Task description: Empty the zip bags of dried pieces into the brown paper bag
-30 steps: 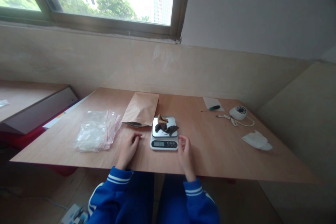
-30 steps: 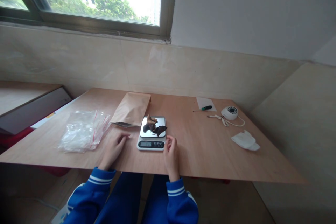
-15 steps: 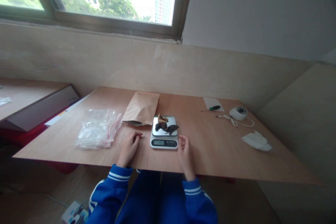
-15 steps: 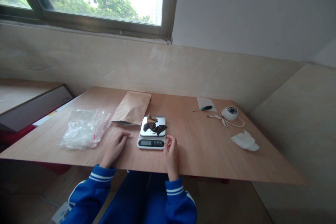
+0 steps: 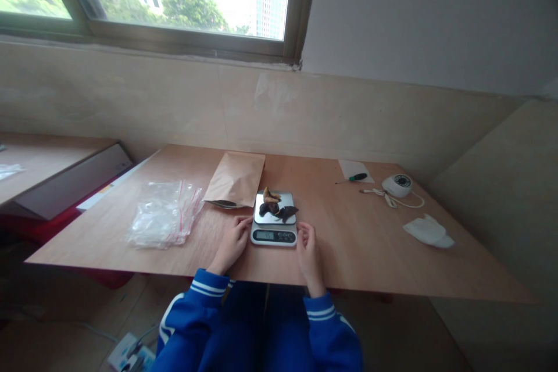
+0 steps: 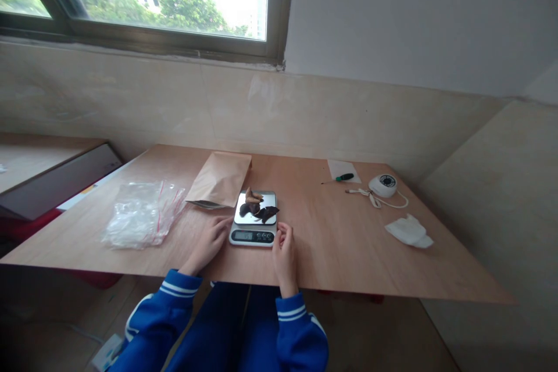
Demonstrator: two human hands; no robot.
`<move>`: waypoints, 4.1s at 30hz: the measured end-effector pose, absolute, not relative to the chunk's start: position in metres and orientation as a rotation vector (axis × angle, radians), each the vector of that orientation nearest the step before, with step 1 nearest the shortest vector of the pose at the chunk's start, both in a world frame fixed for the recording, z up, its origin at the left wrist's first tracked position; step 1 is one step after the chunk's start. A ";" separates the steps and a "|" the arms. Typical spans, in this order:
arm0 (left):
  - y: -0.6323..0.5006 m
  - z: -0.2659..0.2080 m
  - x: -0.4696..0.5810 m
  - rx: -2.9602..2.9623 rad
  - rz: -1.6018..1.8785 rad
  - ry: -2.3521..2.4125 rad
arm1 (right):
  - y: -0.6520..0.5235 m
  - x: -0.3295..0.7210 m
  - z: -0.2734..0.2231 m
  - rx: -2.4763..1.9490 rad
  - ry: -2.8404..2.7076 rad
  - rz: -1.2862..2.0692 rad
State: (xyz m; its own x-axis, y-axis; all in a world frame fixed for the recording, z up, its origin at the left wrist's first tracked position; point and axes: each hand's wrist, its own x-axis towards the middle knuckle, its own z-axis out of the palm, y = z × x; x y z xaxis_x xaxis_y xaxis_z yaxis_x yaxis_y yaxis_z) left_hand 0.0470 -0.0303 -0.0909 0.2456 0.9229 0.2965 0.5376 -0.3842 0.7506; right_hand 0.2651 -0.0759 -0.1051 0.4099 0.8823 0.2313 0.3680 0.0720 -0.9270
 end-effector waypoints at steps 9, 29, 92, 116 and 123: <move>-0.029 -0.091 0.056 1.965 0.994 1.336 | -0.074 0.268 -0.113 -1.534 -1.180 0.525; -0.033 -0.090 0.050 1.925 1.017 1.276 | -0.077 0.268 -0.108 -1.558 -1.155 0.469; -0.111 -0.008 0.057 1.791 1.628 1.513 | -0.111 0.146 -0.009 -1.025 -1.200 0.904; -0.085 -0.011 0.048 1.496 1.759 1.506 | -0.025 0.222 -0.069 -1.738 -1.464 0.144; -0.085 -0.025 0.066 1.282 1.607 1.587 | -0.016 0.224 -0.090 -1.695 -1.511 0.002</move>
